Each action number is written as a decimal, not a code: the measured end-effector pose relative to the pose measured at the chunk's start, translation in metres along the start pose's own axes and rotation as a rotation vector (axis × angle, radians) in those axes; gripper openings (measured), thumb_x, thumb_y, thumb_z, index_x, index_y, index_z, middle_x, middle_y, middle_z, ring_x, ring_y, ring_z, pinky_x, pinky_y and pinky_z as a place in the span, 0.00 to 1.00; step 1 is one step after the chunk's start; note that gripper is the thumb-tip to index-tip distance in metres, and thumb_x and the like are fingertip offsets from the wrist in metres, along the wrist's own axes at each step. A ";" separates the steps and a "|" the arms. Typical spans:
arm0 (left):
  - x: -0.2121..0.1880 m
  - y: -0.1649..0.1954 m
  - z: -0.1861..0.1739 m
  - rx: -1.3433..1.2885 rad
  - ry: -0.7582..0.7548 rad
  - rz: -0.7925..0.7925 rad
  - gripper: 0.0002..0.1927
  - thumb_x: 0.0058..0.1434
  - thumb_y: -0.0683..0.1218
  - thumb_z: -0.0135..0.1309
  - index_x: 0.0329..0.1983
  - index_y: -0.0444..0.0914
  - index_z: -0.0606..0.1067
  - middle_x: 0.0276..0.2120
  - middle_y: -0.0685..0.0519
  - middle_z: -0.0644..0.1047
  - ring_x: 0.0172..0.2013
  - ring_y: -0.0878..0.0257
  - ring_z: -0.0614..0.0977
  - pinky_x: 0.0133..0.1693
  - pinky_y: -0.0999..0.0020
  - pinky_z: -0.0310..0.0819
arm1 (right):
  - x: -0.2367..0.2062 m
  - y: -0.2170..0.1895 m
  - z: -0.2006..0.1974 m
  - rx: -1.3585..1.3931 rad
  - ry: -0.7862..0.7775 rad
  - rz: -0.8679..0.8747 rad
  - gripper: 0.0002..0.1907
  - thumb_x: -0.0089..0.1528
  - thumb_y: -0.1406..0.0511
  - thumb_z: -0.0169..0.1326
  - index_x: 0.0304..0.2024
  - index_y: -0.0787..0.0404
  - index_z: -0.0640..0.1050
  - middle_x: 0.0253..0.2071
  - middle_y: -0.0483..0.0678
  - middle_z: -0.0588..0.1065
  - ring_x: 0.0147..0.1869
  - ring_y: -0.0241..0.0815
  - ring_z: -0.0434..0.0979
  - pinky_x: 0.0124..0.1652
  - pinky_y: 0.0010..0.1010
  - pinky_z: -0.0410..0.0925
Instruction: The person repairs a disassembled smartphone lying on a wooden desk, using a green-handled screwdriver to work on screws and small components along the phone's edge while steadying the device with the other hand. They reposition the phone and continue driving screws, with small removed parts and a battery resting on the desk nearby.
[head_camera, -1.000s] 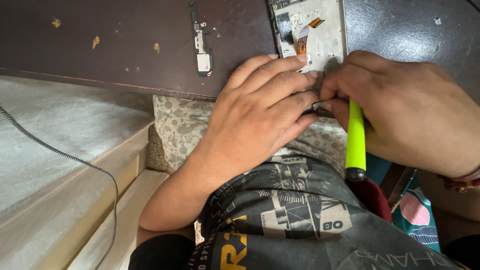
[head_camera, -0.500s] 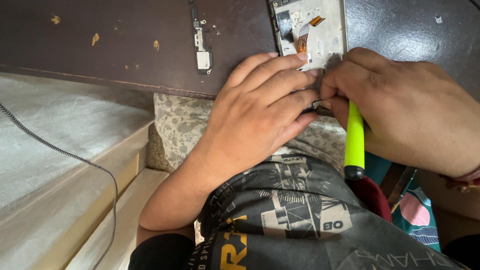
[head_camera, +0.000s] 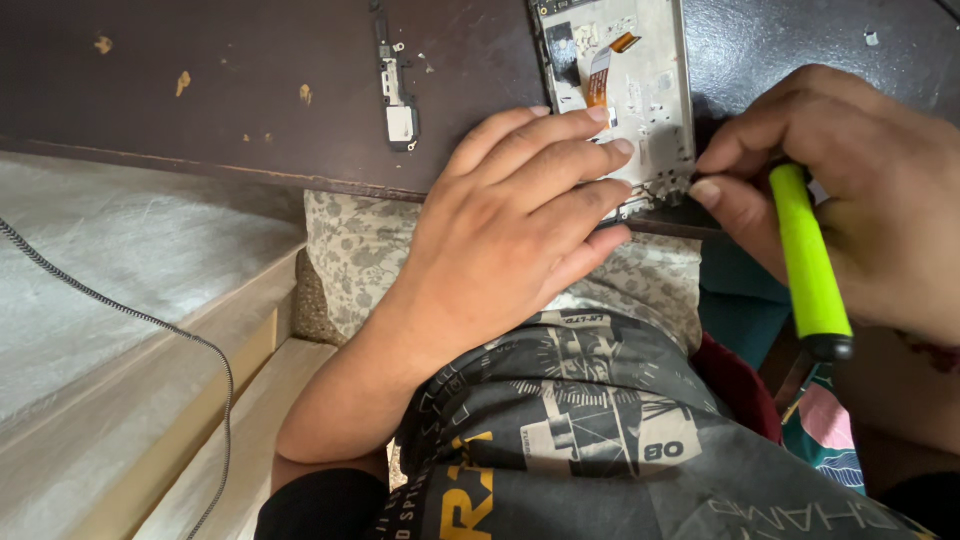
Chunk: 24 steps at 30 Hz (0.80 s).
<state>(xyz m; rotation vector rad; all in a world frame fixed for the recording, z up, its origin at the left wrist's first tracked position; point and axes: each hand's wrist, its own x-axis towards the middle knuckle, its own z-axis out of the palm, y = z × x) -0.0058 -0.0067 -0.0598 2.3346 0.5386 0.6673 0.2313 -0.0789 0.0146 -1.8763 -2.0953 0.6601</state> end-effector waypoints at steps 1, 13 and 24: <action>0.000 0.000 0.000 0.001 -0.001 -0.001 0.14 0.67 0.51 0.66 0.50 0.40 0.80 0.58 0.56 0.76 0.66 0.58 0.73 0.71 0.55 0.61 | -0.001 0.000 0.003 0.040 0.010 0.015 0.10 0.61 0.68 0.66 0.41 0.63 0.79 0.39 0.50 0.76 0.39 0.43 0.80 0.40 0.34 0.74; 0.001 0.002 -0.002 -0.009 0.003 -0.001 0.14 0.65 0.51 0.66 0.48 0.40 0.80 0.57 0.55 0.77 0.65 0.57 0.73 0.70 0.55 0.62 | 0.002 -0.012 0.011 -0.061 -0.040 -0.077 0.13 0.55 0.65 0.68 0.41 0.60 0.82 0.38 0.48 0.76 0.34 0.48 0.79 0.33 0.36 0.72; 0.000 0.002 -0.003 0.000 -0.001 -0.004 0.13 0.64 0.50 0.67 0.47 0.40 0.80 0.58 0.55 0.76 0.66 0.57 0.73 0.71 0.55 0.61 | 0.009 -0.019 0.009 -0.168 -0.118 -0.100 0.13 0.55 0.64 0.67 0.41 0.59 0.82 0.35 0.47 0.75 0.29 0.47 0.77 0.29 0.37 0.71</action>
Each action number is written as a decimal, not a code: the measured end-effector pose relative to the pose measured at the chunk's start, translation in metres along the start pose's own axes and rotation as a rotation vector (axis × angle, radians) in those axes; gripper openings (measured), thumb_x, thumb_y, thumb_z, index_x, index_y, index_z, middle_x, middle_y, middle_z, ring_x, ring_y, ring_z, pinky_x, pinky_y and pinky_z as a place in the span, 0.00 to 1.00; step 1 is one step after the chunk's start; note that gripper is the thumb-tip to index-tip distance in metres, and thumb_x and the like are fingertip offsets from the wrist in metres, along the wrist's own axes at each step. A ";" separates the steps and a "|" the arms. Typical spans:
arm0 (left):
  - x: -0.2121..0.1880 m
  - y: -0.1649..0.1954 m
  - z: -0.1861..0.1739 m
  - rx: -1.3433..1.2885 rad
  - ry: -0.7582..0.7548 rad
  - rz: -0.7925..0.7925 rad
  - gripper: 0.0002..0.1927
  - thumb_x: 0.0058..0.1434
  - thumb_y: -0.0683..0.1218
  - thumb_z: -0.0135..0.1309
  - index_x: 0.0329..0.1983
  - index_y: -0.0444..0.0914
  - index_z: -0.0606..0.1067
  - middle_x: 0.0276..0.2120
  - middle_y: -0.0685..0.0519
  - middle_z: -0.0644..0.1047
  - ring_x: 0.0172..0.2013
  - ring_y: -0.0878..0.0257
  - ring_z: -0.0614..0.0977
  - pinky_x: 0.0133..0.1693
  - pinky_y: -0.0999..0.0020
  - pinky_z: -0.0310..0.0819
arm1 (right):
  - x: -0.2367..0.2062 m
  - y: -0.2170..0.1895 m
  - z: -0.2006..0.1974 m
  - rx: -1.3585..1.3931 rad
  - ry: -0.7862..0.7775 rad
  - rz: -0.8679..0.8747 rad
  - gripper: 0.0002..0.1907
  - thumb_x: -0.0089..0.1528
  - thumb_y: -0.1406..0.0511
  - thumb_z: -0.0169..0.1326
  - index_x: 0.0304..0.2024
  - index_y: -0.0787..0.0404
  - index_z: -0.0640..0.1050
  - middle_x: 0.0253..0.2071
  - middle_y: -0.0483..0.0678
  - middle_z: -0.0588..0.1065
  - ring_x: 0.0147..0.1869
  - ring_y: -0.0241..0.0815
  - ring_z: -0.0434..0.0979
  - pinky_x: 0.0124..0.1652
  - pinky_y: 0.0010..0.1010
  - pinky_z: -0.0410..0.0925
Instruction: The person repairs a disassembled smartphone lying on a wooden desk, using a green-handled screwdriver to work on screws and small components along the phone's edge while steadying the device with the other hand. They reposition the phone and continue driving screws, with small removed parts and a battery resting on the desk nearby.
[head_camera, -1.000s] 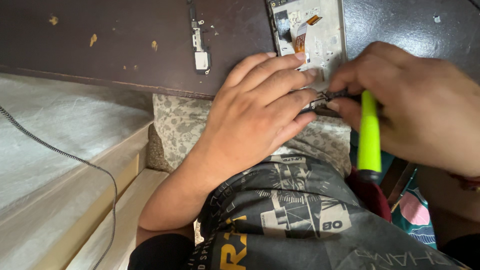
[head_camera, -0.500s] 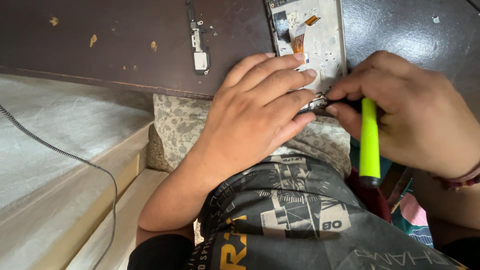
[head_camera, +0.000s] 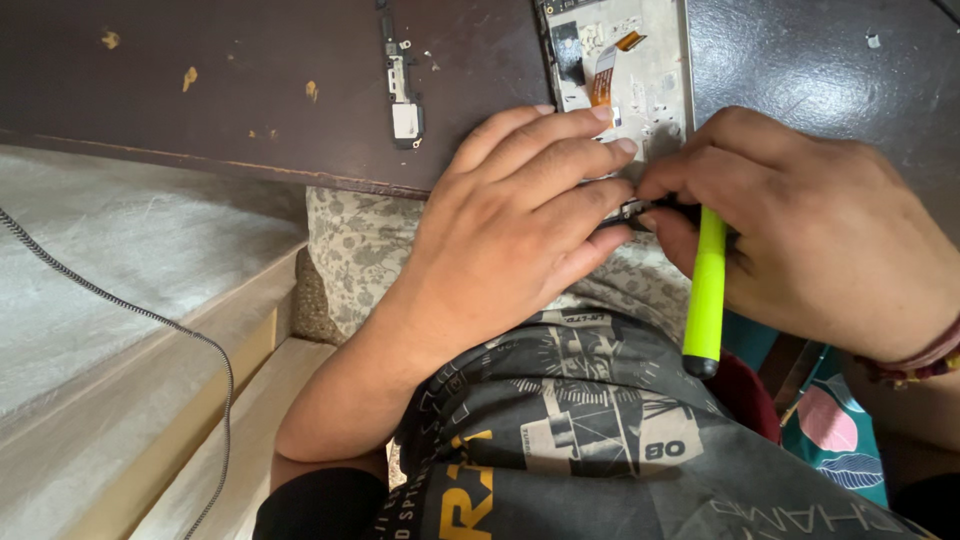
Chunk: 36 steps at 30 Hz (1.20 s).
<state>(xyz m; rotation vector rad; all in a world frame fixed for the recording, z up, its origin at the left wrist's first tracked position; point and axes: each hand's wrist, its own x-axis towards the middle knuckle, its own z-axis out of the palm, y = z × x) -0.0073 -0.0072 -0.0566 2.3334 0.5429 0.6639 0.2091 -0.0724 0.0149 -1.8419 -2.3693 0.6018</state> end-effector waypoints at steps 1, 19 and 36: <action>0.000 0.000 0.000 0.004 0.000 0.001 0.13 0.64 0.50 0.67 0.47 0.40 0.80 0.58 0.55 0.76 0.66 0.57 0.73 0.71 0.55 0.61 | 0.001 -0.001 -0.001 -0.013 -0.005 0.002 0.12 0.55 0.64 0.66 0.40 0.59 0.82 0.35 0.47 0.75 0.29 0.47 0.77 0.29 0.37 0.71; 0.001 -0.002 -0.001 -0.012 0.000 0.011 0.14 0.63 0.49 0.67 0.46 0.39 0.79 0.55 0.54 0.77 0.65 0.57 0.74 0.70 0.55 0.62 | 0.020 0.009 -0.008 0.006 -0.188 0.003 0.13 0.52 0.59 0.66 0.36 0.55 0.80 0.36 0.42 0.78 0.33 0.48 0.79 0.30 0.39 0.71; 0.001 -0.002 -0.001 -0.014 0.004 0.006 0.14 0.66 0.50 0.66 0.49 0.40 0.80 0.57 0.56 0.77 0.66 0.57 0.73 0.70 0.55 0.62 | -0.030 0.026 0.026 0.902 0.383 -0.041 0.08 0.74 0.65 0.43 0.47 0.65 0.69 0.50 0.49 0.65 0.45 0.36 0.78 0.47 0.30 0.78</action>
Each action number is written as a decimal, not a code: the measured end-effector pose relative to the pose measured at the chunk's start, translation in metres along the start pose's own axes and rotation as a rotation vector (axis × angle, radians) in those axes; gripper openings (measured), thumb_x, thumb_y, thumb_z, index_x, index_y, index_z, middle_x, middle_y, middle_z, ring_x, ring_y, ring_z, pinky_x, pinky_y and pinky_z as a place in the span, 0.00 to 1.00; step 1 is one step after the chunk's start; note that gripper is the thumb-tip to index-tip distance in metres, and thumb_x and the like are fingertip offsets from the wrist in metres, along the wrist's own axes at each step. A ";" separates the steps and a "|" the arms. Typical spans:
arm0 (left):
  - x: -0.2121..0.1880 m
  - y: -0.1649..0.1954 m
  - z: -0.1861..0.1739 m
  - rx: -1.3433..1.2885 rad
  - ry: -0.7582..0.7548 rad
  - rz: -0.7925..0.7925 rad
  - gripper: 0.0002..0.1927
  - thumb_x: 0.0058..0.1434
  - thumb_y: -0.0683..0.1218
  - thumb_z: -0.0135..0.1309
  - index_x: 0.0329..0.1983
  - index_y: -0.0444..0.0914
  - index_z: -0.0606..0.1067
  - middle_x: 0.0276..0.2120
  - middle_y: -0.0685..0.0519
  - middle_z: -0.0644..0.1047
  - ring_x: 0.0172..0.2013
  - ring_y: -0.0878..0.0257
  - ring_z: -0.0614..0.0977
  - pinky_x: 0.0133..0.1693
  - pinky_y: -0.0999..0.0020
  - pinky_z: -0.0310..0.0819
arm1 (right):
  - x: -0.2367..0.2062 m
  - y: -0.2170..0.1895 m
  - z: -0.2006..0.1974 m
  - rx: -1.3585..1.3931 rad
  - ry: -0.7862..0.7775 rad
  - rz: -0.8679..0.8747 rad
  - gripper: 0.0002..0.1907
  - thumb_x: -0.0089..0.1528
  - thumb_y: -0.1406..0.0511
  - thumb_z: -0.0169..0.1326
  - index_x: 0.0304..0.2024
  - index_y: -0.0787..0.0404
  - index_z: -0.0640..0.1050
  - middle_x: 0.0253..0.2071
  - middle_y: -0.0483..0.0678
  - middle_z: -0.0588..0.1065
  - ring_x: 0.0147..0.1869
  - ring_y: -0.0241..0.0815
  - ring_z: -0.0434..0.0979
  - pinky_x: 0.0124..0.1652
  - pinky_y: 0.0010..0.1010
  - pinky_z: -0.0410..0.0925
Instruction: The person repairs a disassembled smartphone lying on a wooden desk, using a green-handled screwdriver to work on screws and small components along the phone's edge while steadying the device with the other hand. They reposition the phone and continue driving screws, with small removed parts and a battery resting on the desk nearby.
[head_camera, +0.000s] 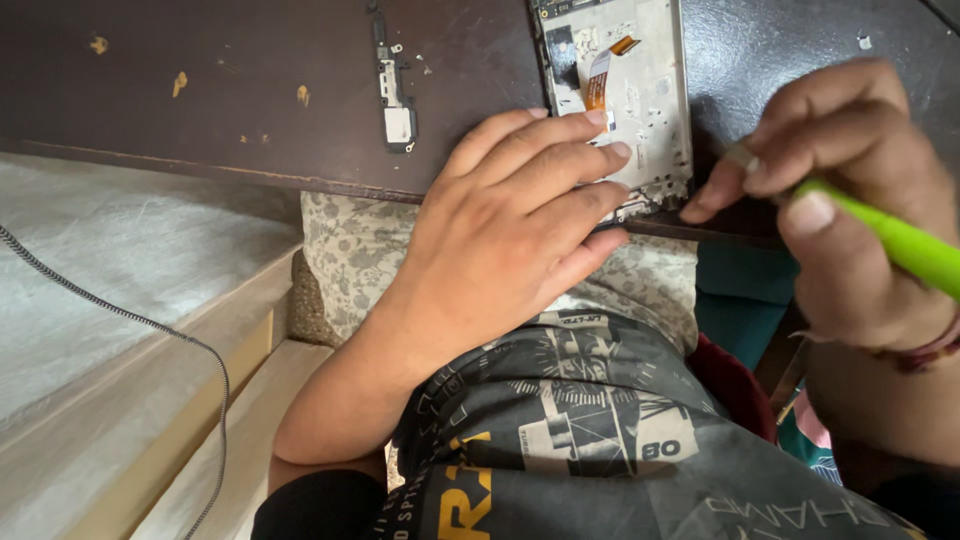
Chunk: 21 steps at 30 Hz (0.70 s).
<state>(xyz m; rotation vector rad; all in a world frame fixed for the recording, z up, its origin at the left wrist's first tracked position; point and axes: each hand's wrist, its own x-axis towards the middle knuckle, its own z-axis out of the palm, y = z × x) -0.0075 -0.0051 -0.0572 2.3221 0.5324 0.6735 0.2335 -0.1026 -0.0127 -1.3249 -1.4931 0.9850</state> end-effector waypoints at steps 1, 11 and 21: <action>0.000 0.000 0.000 -0.002 0.001 -0.001 0.14 0.66 0.50 0.66 0.49 0.40 0.80 0.58 0.56 0.77 0.66 0.58 0.73 0.70 0.55 0.62 | -0.006 0.002 0.004 0.056 0.028 0.004 0.08 0.74 0.65 0.43 0.48 0.64 0.69 0.51 0.47 0.65 0.46 0.35 0.78 0.48 0.30 0.79; 0.000 -0.001 0.000 -0.008 -0.002 0.002 0.14 0.66 0.50 0.65 0.49 0.39 0.80 0.58 0.55 0.77 0.66 0.57 0.73 0.70 0.55 0.62 | -0.033 0.009 0.019 -0.326 0.117 0.049 0.12 0.62 0.72 0.66 0.38 0.64 0.73 0.41 0.52 0.75 0.45 0.41 0.82 0.47 0.30 0.77; 0.000 -0.002 0.000 -0.003 -0.011 -0.009 0.14 0.67 0.51 0.64 0.50 0.39 0.81 0.58 0.56 0.77 0.66 0.59 0.73 0.71 0.55 0.61 | -0.040 0.019 0.020 -0.356 0.180 0.033 0.14 0.63 0.72 0.69 0.37 0.64 0.73 0.37 0.51 0.77 0.42 0.39 0.82 0.43 0.25 0.75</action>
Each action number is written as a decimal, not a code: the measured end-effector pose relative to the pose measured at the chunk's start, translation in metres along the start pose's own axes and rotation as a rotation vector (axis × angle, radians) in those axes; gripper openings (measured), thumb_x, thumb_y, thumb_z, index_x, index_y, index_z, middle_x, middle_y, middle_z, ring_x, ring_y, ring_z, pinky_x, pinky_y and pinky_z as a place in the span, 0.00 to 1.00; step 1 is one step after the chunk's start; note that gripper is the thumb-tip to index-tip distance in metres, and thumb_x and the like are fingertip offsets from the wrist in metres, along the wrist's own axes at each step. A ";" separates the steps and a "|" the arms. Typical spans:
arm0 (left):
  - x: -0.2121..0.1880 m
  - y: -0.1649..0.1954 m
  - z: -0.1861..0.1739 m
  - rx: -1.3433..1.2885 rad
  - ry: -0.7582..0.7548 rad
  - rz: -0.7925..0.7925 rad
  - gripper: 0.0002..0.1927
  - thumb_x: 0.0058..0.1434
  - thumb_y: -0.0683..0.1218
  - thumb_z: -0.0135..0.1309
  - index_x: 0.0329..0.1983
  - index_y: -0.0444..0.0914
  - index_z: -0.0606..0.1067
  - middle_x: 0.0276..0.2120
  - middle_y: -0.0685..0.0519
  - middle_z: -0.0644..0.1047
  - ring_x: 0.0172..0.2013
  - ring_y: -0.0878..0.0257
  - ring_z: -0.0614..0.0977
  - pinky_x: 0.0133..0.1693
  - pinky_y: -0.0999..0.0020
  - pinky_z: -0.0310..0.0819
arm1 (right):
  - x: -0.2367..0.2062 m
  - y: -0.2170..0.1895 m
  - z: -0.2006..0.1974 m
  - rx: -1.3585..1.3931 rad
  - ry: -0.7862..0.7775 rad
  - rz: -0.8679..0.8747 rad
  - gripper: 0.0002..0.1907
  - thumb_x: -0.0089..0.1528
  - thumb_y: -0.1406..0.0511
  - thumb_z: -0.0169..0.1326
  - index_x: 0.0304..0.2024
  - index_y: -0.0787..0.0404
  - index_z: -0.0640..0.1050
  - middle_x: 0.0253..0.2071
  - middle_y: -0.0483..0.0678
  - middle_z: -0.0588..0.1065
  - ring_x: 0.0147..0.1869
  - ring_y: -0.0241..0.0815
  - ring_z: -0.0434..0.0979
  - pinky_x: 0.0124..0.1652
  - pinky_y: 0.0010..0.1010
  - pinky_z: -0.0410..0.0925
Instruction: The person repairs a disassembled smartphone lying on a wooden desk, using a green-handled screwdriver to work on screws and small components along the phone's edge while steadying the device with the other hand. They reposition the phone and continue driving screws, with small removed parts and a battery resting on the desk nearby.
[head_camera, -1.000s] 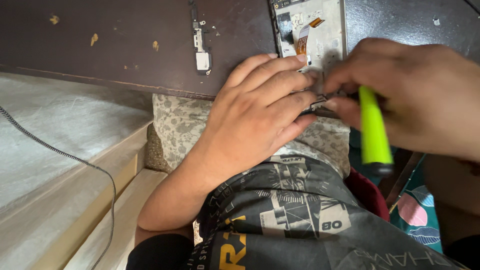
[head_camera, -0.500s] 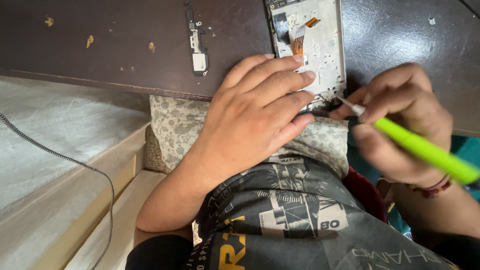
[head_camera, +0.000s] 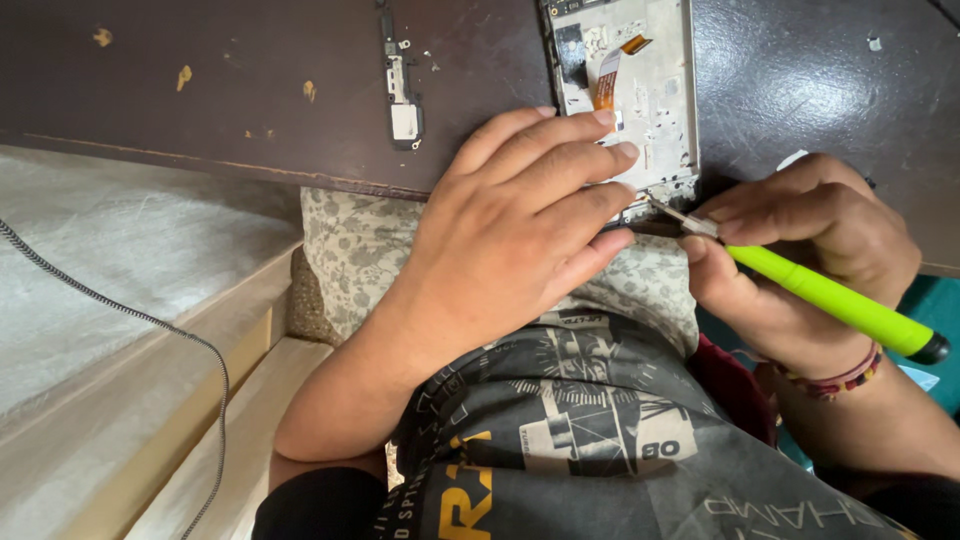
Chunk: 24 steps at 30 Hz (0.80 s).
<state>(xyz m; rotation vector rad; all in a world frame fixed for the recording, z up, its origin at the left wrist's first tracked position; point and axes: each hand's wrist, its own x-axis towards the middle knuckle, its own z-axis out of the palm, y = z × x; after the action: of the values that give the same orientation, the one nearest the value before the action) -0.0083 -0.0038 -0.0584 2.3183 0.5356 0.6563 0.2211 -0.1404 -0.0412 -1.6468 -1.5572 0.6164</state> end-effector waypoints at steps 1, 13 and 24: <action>0.000 0.000 0.000 0.000 -0.001 -0.002 0.14 0.67 0.51 0.64 0.50 0.39 0.81 0.58 0.56 0.77 0.66 0.59 0.73 0.71 0.55 0.61 | -0.001 0.000 0.000 -0.014 0.001 0.000 0.14 0.63 0.71 0.68 0.37 0.64 0.73 0.37 0.51 0.77 0.42 0.39 0.82 0.43 0.24 0.75; 0.001 0.000 0.001 -0.002 -0.002 -0.012 0.13 0.66 0.51 0.65 0.48 0.40 0.81 0.58 0.56 0.77 0.65 0.59 0.73 0.71 0.55 0.61 | -0.001 -0.003 0.003 -0.041 0.008 0.000 0.14 0.63 0.72 0.68 0.37 0.65 0.73 0.36 0.53 0.77 0.41 0.40 0.83 0.42 0.25 0.75; 0.003 0.002 0.000 -0.004 0.001 -0.009 0.13 0.66 0.51 0.66 0.49 0.40 0.81 0.57 0.56 0.77 0.65 0.59 0.73 0.70 0.55 0.62 | 0.003 0.000 -0.003 0.001 -0.026 -0.006 0.13 0.62 0.71 0.67 0.39 0.63 0.73 0.39 0.52 0.77 0.41 0.38 0.80 0.41 0.23 0.72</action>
<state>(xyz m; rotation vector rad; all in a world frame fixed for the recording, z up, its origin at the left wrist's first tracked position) -0.0061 -0.0034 -0.0563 2.3112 0.5442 0.6541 0.2240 -0.1382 -0.0394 -1.6391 -1.5796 0.6376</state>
